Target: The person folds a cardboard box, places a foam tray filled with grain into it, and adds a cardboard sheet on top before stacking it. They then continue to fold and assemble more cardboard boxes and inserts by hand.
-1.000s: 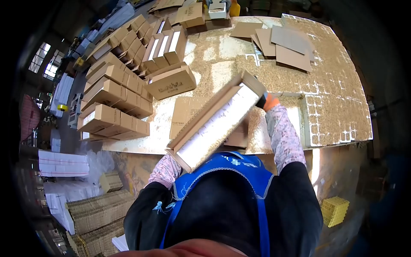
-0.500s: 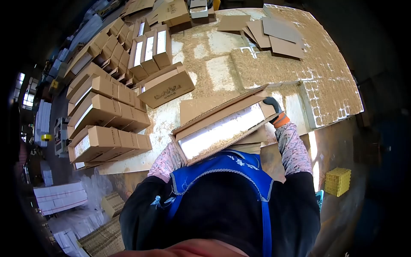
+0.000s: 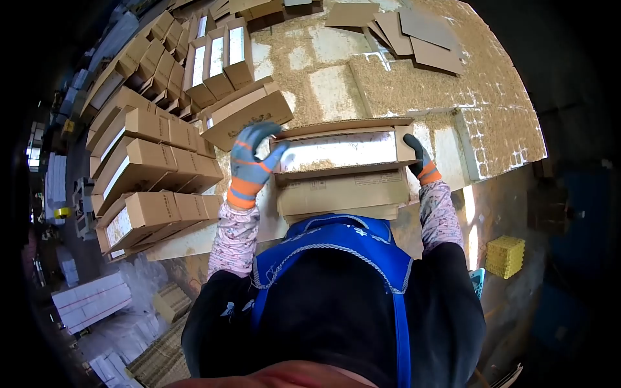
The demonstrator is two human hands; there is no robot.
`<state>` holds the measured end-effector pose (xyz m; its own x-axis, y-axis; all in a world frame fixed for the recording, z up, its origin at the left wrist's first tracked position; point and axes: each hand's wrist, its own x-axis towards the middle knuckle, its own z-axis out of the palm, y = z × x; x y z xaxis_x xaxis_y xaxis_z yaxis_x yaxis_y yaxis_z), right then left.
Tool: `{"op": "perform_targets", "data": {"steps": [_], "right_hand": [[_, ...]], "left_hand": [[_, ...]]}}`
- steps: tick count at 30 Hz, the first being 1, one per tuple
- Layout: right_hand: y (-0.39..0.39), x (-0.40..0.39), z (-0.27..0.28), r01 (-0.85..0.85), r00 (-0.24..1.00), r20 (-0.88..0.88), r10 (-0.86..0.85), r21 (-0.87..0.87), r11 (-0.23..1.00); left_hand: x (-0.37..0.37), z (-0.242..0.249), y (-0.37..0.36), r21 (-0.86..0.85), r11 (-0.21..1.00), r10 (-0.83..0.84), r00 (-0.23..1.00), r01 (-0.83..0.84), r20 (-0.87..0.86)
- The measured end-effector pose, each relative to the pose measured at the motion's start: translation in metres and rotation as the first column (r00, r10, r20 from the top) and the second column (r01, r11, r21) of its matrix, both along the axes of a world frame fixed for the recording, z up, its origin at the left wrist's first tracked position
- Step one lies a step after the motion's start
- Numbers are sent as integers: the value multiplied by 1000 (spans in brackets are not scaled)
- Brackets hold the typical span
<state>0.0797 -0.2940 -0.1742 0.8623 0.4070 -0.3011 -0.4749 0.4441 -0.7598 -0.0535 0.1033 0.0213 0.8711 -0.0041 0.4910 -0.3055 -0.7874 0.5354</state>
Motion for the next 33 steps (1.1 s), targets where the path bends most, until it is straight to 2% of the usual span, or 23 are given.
{"op": "perform_targets", "data": {"steps": [2, 3, 4, 6, 7, 9, 12, 13, 17, 18, 20, 22, 24, 25, 26, 27, 28, 29, 30, 32, 33], "right_hand": [[9, -3, 12, 2, 999, -36, -2, -7, 1000], [14, -5, 21, 5, 1000, -8, -6, -45, 999], [17, -9, 25, 9, 1000, 18, -8, -84, 996], [20, -9, 28, -5, 1000, 4, 5, -42, 999], [20, -12, 31, -10, 999, 33, 14, -117, 993], [32, -26, 56, 49, 989, 145, -8, -281, 958], [38, -25, 62, 25, 999, 41, -17, -186, 982], [38, -25, 66, 9, 999, 45, 2, -244, 970], [44, -31, 100, -30, 996, 76, 51, -259, 965], [43, -26, 94, -34, 996, 74, 55, -254, 967], [41, -10, 78, -159, 985, 59, 164, -80, 984], [41, -10, 79, -176, 984, 24, 178, -79, 981], [41, -7, 75, -141, 988, 55, 145, -69, 988], [42, -8, 76, -113, 992, 53, 116, -58, 992], [43, -9, 76, -88, 995, 33, 90, -48, 995], [41, -9, 72, -86, 996, 32, 87, -26, 996], [37, -7, 64, -86, 996, 29, 86, -8, 996], [30, 0, 42, -75, 997, -7, 76, 70, 995], [32, -6, 55, -41, 999, 0, 41, 53, 998], [19, 0, 24, 64, 992, 107, -61, -21, 998], [8, 16, -1, 62, 998, 22, -63, 53, 997]], "left_hand": [[9, 17, -24, 366, 918, -73, 970, 156, -232], [15, 3, -31, 476, 858, -71, 962, 193, -263], [22, -5, -39, 476, 857, -72, 961, 196, -268], [38, -11, -52, 418, 807, -90, 786, 417, -612], [42, -8, -57, 375, 786, -113, 710, 492, -695], [47, -12, -66, 399, 787, -75, 715, 470, -695], [56, -21, -74, 420, 798, 3, 695, 432, -719], [58, -20, -74, 410, 802, 7, 679, 435, -734], [65, -24, -75, 399, 819, 27, 667, 413, -745], [65, -25, -74, 402, 819, 33, 665, 410, -746], [68, -26, -71, 334, 868, 20, 647, 367, -762], [65, -21, -67, 307, 895, 38, 631, 323, -775], [53, -10, -54, -91, 967, -234, 689, 238, -686], [45, -2, -48, -193, 946, -323, 815, 260, -481], [37, 1, -39, -190, 952, -304, 823, 241, -480], [29, 4, -28, -417, 907, -204, 926, 58, -316], [21, 6, -14, -638, 766, -44, 984, -79, -175], [17, -6, 9, -686, 716, 46, 989, -128, -137], [15, -30, 38, -735, 657, 139, 985, -168, -102], [10, -89, 92, -672, 645, 388, 914, -364, -123], [6, -122, 121, -641, 586, 498, 844, -496, -198]]}}
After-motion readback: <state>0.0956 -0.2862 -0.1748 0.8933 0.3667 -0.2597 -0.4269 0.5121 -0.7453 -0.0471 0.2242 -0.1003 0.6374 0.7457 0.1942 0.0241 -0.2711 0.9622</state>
